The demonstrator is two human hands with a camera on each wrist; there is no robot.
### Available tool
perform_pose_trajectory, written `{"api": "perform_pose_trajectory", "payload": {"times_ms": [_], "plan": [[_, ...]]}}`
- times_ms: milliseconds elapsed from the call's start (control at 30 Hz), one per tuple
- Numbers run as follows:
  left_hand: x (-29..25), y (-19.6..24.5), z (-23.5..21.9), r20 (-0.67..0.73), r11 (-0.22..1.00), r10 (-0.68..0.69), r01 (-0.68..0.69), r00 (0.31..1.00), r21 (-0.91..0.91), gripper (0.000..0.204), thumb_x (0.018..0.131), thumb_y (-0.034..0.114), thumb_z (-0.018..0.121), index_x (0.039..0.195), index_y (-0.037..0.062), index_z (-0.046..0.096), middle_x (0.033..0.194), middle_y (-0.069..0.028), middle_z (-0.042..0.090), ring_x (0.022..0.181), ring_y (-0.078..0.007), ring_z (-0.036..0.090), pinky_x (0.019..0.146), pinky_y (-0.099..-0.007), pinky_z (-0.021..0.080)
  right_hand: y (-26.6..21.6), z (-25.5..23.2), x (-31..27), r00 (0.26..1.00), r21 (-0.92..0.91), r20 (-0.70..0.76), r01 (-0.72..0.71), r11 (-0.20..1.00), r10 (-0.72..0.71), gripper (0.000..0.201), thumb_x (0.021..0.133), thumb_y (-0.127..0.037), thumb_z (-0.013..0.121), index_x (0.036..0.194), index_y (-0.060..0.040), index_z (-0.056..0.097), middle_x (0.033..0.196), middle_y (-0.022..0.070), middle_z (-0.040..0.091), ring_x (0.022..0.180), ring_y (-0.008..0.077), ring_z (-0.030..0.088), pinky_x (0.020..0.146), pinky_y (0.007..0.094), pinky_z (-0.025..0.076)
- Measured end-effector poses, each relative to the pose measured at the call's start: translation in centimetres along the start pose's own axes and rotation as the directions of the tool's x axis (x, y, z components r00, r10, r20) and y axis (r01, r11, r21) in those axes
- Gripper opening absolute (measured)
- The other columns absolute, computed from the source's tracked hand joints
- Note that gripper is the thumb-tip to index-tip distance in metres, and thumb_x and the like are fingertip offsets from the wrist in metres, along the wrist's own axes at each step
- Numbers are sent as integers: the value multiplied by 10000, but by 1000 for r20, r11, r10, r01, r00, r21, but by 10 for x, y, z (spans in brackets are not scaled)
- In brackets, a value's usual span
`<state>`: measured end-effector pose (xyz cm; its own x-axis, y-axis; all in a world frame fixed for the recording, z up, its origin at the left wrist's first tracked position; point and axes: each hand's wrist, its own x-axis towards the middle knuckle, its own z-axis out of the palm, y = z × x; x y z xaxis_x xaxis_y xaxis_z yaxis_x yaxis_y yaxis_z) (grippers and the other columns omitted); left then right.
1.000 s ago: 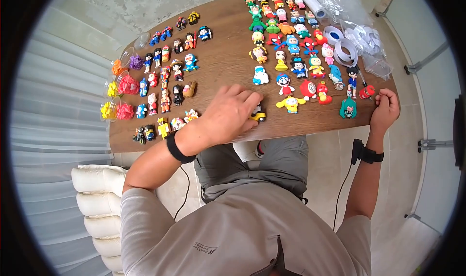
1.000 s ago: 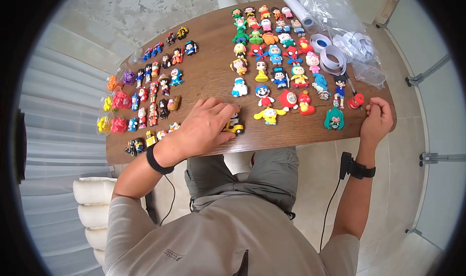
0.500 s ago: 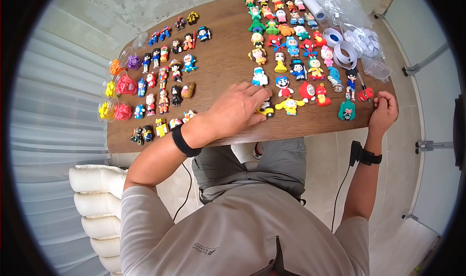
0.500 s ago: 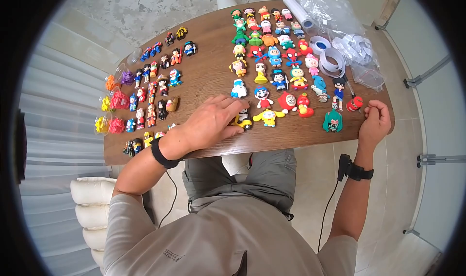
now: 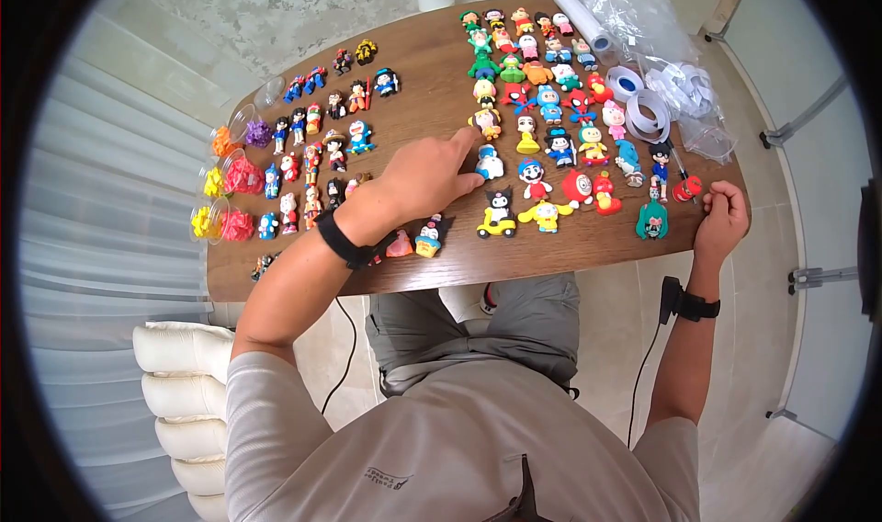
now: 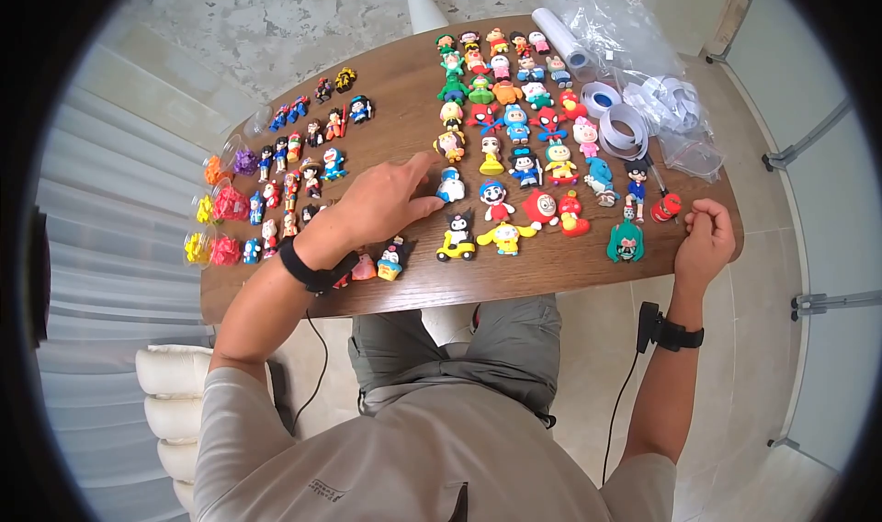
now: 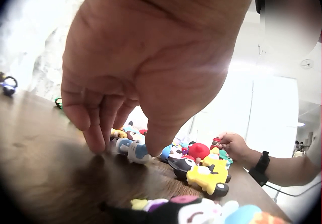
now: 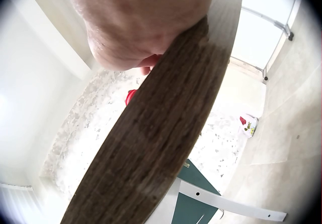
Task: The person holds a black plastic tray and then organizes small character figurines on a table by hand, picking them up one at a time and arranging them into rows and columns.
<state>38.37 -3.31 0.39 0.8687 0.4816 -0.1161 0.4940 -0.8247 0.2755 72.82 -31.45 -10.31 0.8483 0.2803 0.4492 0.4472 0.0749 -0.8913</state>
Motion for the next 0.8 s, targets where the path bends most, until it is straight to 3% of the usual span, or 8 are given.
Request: {"api": "perform_pose_trajectory", "payload": {"times_ms": [233, 433, 533, 667, 800], "plan": [[17, 2, 2, 32, 993, 100, -97, 994, -73, 396, 924, 247, 701, 1231, 33, 572, 1006, -187, 714, 944, -367, 689, 807, -462, 528, -1, 0, 0, 1000, -6, -8, 0, 1000, 0, 157, 941, 23, 522, 932, -8, 676, 848, 10, 643, 726, 60, 571, 633, 203, 435], [18, 4, -2, -13, 988, 73, -74, 997, -133, 325, 913, 204, 709, 1163, 25, 605, 955, -167, 728, 875, -331, 710, 770, -425, 542, 0, 0, 0, 1000, 21, -3, 1, 1000, -1, 155, 939, 20, 520, 934, -5, 673, 847, 8, 639, 728, 59, 569, 638, 203, 436], [25, -3, -13, -80, 991, -26, 15, 996, -136, 326, 910, 212, 708, 1157, 22, 613, 933, -156, 734, 849, -333, 712, 761, -426, 548, -2, -1, -1, 1000, 19, -6, -10, 1000, 10, 154, 940, 18, 520, 934, -5, 672, 846, 7, 638, 728, 58, 566, 641, 203, 436], [42, -22, -9, -54, 996, -89, 90, 995, 28, 431, 923, 236, 684, 1287, 34, 574, 952, -160, 737, 899, -347, 706, 814, -438, 544, 0, 0, 0, 1000, 27, -3, 0, 1000, 0, 152, 941, 15, 521, 934, -5, 672, 848, 6, 638, 727, 57, 563, 643, 203, 435], [53, -27, 1, -65, 998, -18, 14, 998, -53, 460, 927, 230, 676, 1329, 44, 553, 968, -168, 736, 934, -350, 701, 841, -435, 538, -2, 0, -1, 1000, 29, -10, -5, 1000, 5, 151, 941, 14, 523, 935, -6, 672, 848, 6, 639, 729, 58, 566, 644, 204, 438]]}}
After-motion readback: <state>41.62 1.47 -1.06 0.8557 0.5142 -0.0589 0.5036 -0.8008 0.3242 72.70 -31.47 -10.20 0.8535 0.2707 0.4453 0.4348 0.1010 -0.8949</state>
